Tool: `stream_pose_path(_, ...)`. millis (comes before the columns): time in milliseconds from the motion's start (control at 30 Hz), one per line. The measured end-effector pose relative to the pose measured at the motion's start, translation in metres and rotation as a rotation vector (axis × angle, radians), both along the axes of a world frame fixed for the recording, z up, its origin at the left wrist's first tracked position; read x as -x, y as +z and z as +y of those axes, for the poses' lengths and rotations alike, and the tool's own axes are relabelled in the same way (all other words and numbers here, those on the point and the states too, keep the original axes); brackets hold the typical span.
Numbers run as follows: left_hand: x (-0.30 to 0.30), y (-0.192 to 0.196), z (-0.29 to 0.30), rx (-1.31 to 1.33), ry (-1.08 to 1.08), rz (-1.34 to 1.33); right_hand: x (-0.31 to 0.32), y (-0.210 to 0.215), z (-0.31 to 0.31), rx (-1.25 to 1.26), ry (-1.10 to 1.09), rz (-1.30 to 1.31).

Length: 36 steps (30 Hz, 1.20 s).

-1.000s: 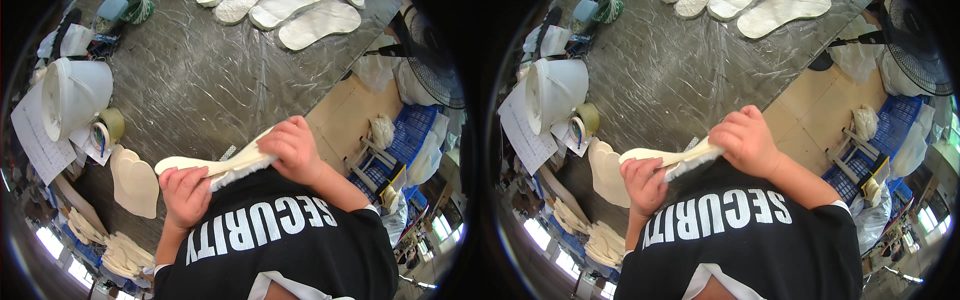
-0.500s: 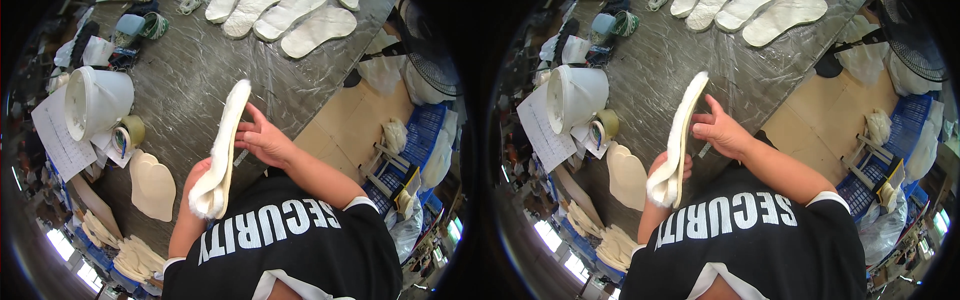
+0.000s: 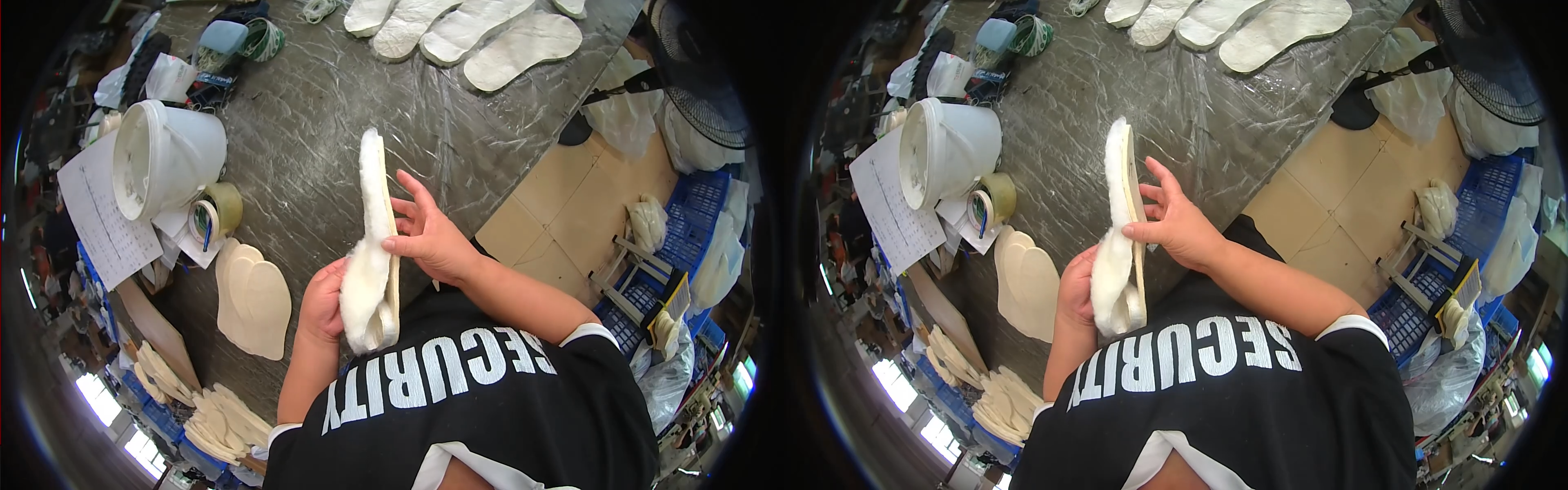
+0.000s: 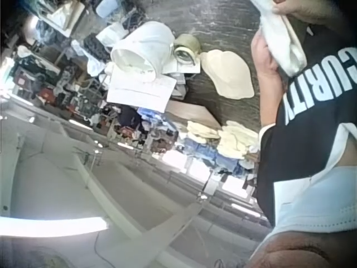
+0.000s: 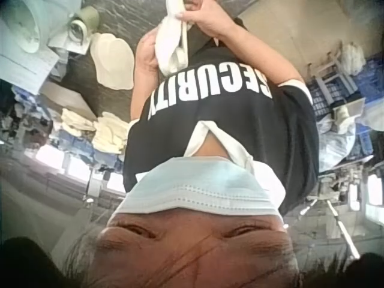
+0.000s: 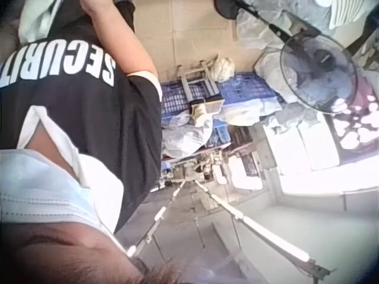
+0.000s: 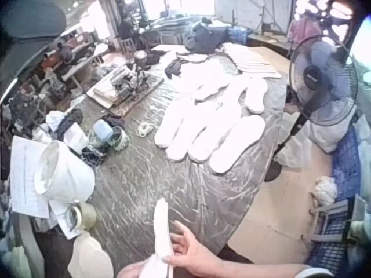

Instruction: Applying or aligning padded material onto shoe insoles by hand.

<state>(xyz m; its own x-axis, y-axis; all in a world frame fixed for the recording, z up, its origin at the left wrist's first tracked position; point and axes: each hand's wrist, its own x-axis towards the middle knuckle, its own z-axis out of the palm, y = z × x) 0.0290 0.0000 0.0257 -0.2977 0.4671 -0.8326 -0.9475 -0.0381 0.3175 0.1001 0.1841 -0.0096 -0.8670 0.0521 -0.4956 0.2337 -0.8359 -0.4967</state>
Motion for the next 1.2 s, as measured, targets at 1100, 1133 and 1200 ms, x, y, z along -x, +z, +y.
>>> stream_pose_path(1100, 0.047, 0.036, 0.028, 0.125, 0.079, 0.999, -0.010, 0.012, -0.005, -1.138, 0.138, 0.448)
stream_pose_path(1133, 0.045, 0.037, 0.030, 0.077, 0.134, 0.982, -0.010, 0.009, -0.005, -1.068, 0.158, 0.457)
stream_pose_path(1200, 0.043, 0.036, 0.030, 0.074, 0.148, 0.962, -0.011, 0.004, -0.004, -0.955, 0.193, 0.459)
